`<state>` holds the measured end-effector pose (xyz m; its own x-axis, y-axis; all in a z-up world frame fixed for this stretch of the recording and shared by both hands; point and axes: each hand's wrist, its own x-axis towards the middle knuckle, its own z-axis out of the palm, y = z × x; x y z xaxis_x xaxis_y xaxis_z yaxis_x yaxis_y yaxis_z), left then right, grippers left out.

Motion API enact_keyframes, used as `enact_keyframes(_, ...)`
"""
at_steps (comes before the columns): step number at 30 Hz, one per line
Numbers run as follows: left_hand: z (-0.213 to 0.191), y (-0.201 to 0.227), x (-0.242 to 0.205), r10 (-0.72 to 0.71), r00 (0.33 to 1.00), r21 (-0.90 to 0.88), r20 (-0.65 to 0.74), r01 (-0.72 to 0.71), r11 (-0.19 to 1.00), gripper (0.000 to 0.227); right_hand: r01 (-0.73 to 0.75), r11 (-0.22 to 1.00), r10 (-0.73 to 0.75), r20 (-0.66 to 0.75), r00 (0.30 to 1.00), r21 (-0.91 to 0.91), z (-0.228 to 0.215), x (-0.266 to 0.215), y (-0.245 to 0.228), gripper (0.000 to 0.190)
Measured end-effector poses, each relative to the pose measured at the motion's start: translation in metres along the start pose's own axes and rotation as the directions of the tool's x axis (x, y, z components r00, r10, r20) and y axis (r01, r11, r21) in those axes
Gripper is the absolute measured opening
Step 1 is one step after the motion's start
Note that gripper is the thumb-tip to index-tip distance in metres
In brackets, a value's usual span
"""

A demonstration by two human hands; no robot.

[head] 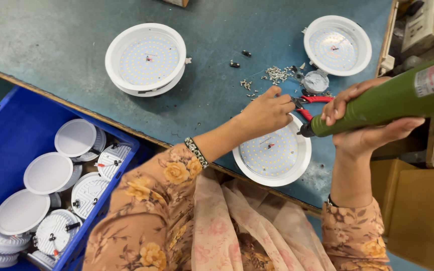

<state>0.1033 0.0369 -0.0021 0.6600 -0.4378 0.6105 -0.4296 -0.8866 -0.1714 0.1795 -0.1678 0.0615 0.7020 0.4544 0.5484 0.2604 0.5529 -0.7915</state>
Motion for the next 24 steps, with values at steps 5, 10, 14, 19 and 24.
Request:
enact_keyframes(5, -0.013, -0.005, 0.007, -0.057, 0.996, -0.128, -0.071, 0.047, 0.991, 0.009, 0.039, 0.999, -0.039, -0.019, 0.999, -0.008, 0.010, -0.004, -0.013, 0.092)
enact_keyframes(10, -0.034, 0.014, -0.013, -0.483, 0.855, -0.813, 0.188, 0.411, 0.412, 0.011, 0.117, 0.991, -0.116, -0.024, 0.993, 0.057, 0.016, -0.007, -0.026, 0.096)
enact_keyframes(14, -0.035, 0.024, -0.024, -0.562, 0.774, -0.881, 0.290, 0.446, 0.159, 0.008, 0.165, 0.983, -0.162, -0.036, 0.986, 0.086, 0.025, -0.001, -0.029, 0.095)
enact_keyframes(19, -0.034, 0.021, -0.029, -0.567, 0.757, -0.902, 0.325, 0.428, 0.053, 0.013, 0.163, 0.982, -0.163, -0.002, 0.987, 0.091, 0.037, 0.002, -0.032, 0.095)
enact_keyframes(24, -0.032, 0.023, -0.031, -0.547, 0.780, -0.923, 0.302, 0.384, 0.038, 0.023, 0.153, 0.982, -0.154, 0.000, 0.988, 0.111, 0.040, 0.000, -0.032, 0.094)
